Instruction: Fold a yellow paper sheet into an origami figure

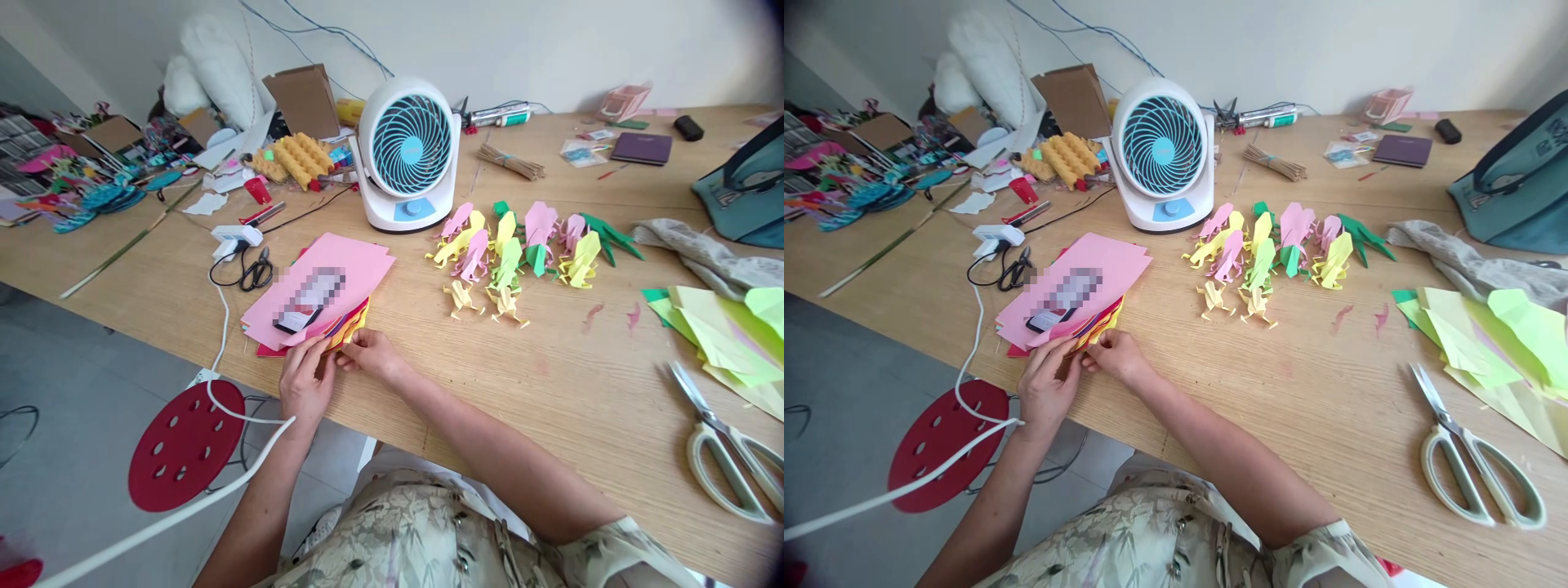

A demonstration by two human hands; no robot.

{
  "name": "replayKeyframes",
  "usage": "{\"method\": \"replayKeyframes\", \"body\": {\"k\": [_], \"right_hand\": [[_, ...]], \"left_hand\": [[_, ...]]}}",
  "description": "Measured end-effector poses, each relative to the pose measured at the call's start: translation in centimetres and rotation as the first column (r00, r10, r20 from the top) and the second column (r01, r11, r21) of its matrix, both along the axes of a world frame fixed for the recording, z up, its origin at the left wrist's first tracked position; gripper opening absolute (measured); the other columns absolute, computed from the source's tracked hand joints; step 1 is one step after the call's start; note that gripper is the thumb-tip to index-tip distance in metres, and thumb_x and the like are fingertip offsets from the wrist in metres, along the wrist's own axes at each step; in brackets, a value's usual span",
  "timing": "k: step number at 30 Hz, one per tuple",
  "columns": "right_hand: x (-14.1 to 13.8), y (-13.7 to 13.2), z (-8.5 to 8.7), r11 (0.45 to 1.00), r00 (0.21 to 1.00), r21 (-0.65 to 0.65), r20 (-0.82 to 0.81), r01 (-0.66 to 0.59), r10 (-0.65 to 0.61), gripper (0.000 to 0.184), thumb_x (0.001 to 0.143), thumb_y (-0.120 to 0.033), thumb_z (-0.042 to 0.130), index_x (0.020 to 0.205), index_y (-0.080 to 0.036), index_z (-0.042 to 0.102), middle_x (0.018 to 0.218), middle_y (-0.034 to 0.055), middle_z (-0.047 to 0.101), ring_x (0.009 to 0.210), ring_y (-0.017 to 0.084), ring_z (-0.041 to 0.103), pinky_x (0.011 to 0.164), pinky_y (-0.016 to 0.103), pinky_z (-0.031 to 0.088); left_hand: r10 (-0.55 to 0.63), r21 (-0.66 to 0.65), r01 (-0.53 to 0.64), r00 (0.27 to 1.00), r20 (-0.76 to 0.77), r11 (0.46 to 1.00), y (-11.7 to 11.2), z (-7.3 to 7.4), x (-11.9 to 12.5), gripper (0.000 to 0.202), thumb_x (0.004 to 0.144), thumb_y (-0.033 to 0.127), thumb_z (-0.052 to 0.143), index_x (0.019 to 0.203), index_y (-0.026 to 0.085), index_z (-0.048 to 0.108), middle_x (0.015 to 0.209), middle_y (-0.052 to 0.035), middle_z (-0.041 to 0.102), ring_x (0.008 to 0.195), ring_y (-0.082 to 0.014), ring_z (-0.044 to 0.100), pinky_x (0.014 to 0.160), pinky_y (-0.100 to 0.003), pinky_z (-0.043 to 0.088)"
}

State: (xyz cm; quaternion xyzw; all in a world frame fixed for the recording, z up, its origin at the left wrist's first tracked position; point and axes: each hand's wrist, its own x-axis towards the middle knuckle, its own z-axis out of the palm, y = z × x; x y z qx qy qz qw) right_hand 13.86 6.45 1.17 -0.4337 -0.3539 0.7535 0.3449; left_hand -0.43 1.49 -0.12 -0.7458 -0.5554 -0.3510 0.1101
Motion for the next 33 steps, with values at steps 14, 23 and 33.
{"method": "replayKeyframes", "body": {"k": [14,23,33], "right_hand": [[1.0,0.5,-0.8,0.988,0.985,0.013,0.073,0.156,-0.156,0.015,0.095,-0.009,0.051,0.106,-0.020,0.050,0.076,-0.0040,0.067,0.051,0.007,0.061,0.051,0.019,0.054],[1.0,2.5,-0.2,0.996,0.971,-0.022,0.224,0.086,-0.079,0.010,0.100,-0.024,0.051,0.108,-0.018,0.052,0.061,-0.0030,0.066,0.041,0.010,0.059,0.045,0.022,0.053],[0.2,5.0,0.4,0.985,0.868,0.027,0.476,-0.172,0.139,0.023,0.098,-0.035,0.059,0.106,-0.016,0.066,0.101,0.0062,0.070,0.080,0.015,0.067,0.072,0.032,0.059]], "left_hand": [[0.046,-0.029,-0.043,0.990,0.135,0.999,1.4,0.8,0.4,0.021,0.098,0.029,0.052,0.100,0.017,0.069,0.098,-0.0096,0.072,0.095,-0.0204,0.066,0.088,-0.033,0.053],[0.059,0.016,-0.060,0.993,0.100,0.998,1.4,0.6,0.1,0.016,0.097,0.022,0.052,0.101,0.016,0.067,0.096,-0.0088,0.070,0.094,-0.0199,0.065,0.088,-0.032,0.051],[0.124,-0.064,-0.128,0.991,-0.056,0.990,2.4,0.2,-0.2,0.015,0.089,0.015,0.058,0.102,0.019,0.066,0.097,-0.0096,0.061,0.097,-0.0264,0.056,0.087,-0.040,0.045]]}}
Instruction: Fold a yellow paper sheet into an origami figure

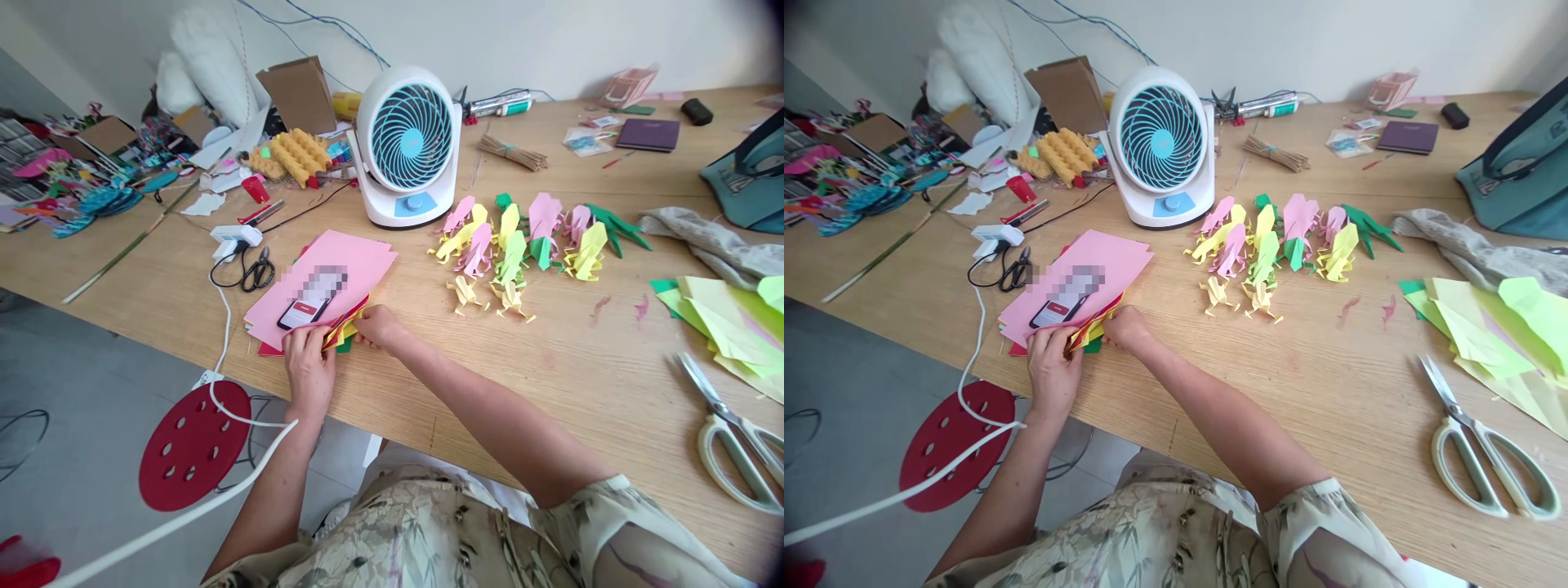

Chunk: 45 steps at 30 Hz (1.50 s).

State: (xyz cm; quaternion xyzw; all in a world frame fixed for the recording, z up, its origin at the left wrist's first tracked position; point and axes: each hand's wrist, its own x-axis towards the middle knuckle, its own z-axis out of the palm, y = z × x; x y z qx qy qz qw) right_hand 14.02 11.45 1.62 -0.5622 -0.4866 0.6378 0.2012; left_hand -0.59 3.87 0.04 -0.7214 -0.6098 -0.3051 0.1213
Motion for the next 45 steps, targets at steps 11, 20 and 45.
{"method": "replayKeyframes", "body": {"k": [11,20,45], "right_hand": [[0.4,-1.5,-0.2,0.951,0.989,0.286,0.053,0.114,-0.134,0.039,0.085,-0.023,0.063,0.052,-0.020,0.044,0.055,-0.0046,0.043,0.063,0.011,0.047,0.055,0.023,0.031],[1.7,-3.0,-0.9,0.952,0.978,0.244,-0.141,0.183,-0.151,0.035,0.090,-0.029,0.059,0.060,-0.022,0.044,0.058,-0.0054,0.048,0.062,0.011,0.051,0.060,0.022,0.040],[11.8,-11.0,1.1,0.965,0.995,0.247,0.072,-0.087,0.071,0.010,0.083,-0.023,0.060,0.076,-0.019,0.054,0.068,-0.0025,0.054,0.063,0.012,0.047,0.056,0.025,0.032]], "left_hand": [[-0.017,-0.031,0.015,0.997,-0.081,0.999,1.0,1.1,-0.8,0.014,0.084,0.007,0.058,0.084,0.021,0.058,0.087,-0.0062,0.060,0.085,-0.0264,0.051,0.077,-0.037,0.041],[0.031,-0.004,-0.031,0.999,-0.028,1.000,1.9,0.8,-3.0,0.012,0.081,0.010,0.059,0.085,0.021,0.060,0.088,-0.0058,0.061,0.088,-0.0253,0.055,0.083,-0.037,0.042],[0.081,0.089,-0.073,0.992,-0.092,0.993,0.2,-0.1,-2.1,0.005,0.086,0.016,0.060,0.085,0.020,0.061,0.085,-0.0074,0.061,0.085,-0.0266,0.055,0.079,-0.037,0.044]]}}
